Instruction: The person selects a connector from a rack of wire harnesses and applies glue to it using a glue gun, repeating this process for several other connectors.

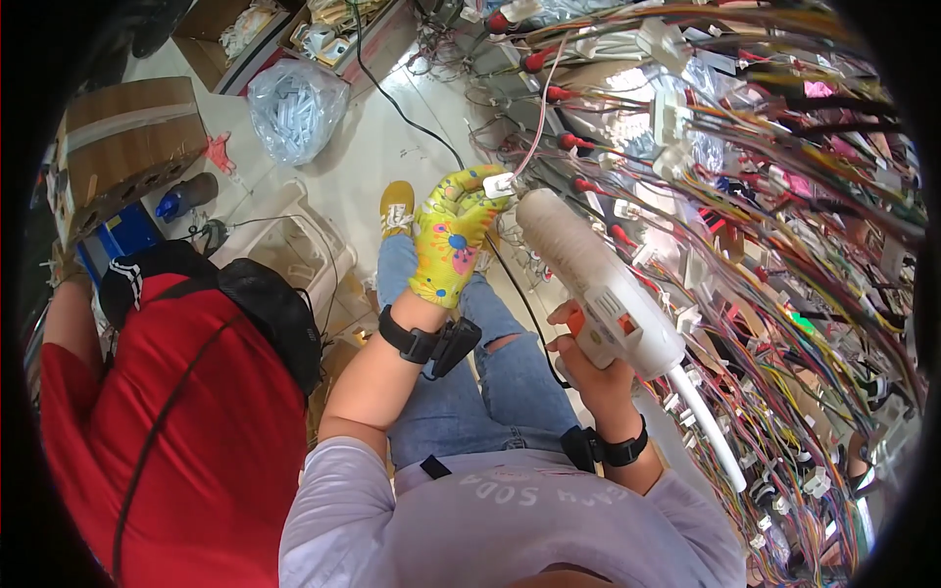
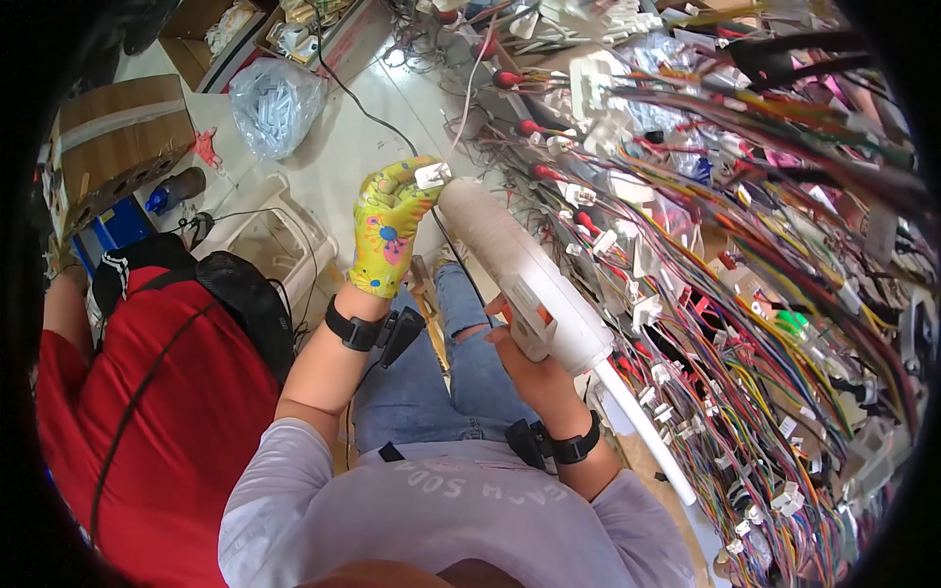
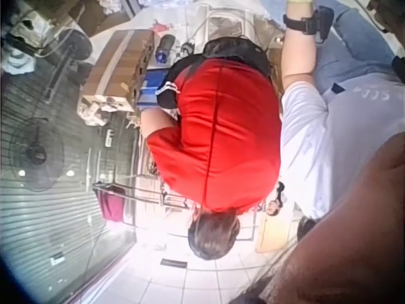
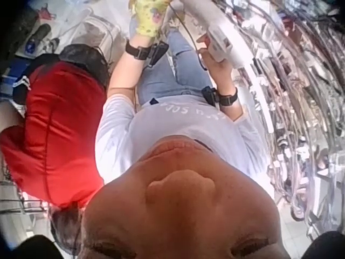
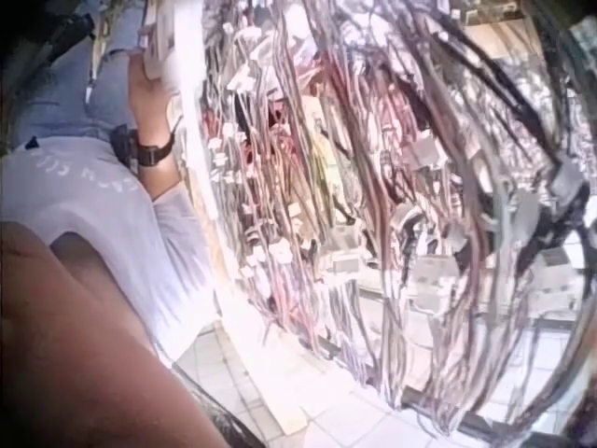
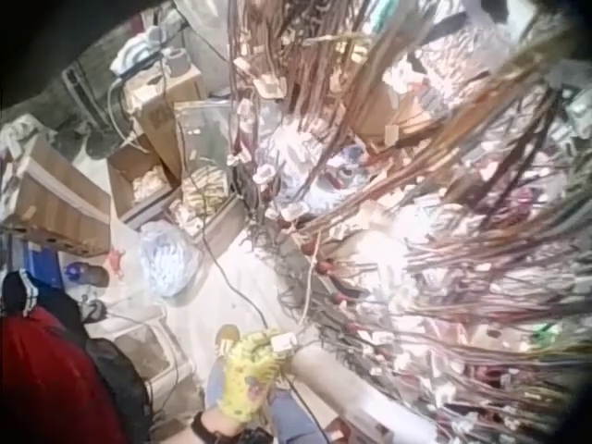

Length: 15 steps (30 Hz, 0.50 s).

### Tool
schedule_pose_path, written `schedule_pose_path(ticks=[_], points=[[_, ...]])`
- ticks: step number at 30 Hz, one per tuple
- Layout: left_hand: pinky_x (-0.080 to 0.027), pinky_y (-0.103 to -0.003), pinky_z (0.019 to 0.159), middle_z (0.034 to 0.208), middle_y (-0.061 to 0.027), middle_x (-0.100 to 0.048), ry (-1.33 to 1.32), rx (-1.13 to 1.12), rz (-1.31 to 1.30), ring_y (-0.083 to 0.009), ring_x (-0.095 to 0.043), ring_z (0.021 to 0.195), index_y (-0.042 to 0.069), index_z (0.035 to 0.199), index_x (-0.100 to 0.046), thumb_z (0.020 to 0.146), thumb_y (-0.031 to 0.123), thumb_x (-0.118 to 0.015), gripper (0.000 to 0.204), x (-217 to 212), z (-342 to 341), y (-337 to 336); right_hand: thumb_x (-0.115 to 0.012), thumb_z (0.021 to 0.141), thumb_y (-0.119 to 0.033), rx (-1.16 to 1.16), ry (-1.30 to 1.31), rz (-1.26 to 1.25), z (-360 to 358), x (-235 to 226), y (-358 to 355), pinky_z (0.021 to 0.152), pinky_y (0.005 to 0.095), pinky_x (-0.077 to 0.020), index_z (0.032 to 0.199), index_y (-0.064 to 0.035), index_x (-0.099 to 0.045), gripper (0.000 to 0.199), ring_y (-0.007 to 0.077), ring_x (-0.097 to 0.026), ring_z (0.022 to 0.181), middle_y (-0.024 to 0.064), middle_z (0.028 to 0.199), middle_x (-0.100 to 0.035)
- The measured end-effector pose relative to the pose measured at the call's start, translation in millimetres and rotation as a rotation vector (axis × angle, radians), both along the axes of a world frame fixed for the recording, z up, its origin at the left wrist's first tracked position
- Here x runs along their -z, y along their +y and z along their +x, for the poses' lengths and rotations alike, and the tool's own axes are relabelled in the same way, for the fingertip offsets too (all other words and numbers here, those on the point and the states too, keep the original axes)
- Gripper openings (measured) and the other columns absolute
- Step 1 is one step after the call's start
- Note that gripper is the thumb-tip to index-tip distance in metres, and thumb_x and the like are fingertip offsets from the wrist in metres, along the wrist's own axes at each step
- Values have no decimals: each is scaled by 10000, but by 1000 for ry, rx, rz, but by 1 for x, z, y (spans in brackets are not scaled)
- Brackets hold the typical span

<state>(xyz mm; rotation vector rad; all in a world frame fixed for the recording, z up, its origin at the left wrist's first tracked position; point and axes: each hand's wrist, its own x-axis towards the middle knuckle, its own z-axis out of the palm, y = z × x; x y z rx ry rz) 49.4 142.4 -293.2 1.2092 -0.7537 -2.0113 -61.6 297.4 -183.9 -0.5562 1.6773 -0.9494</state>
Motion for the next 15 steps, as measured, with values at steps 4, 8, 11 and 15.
schedule_pose_path(ticks=[4,8,11,15], points=[[-457,-221,800,1000,-58,-633,-7,27,-12,-109,-586,898,-9,1096,-575,828,58,-648,286,-2,-1,2,-546,774,102,41,-1,22,1,-2,5,720,320,-537,1209,-9,-445,460,212,-548,1005,116,1040,-545],[-455,-221,803,1011,-65,-634,52,48,47,-113,-594,914,-11,1114,-567,844,61,-627,286,5,1,7,-540,781,108,-6,60,82,1,-4,11,739,320,-537,1229,-5,-434,475,206,-547,1008,111,1047,-544],[-465,-231,812,1037,-78,-629,21,119,38,-129,-605,925,-15,1131,-558,850,49,-611,293,3,-1,6,-574,807,57,82,107,13,4,-10,17,701,240,-488,1132,-22,-507,342,108,-577,823,47,1015,-583],[-489,-263,829,1056,-87,-622,125,156,68,-150,-605,934,-19,1151,-548,838,29,-611,323,24,0,12,-524,806,76,81,3,52,6,-31,20,842,317,-504,1251,-13,-435,462,203,-553,1042,104,1178,-528]])
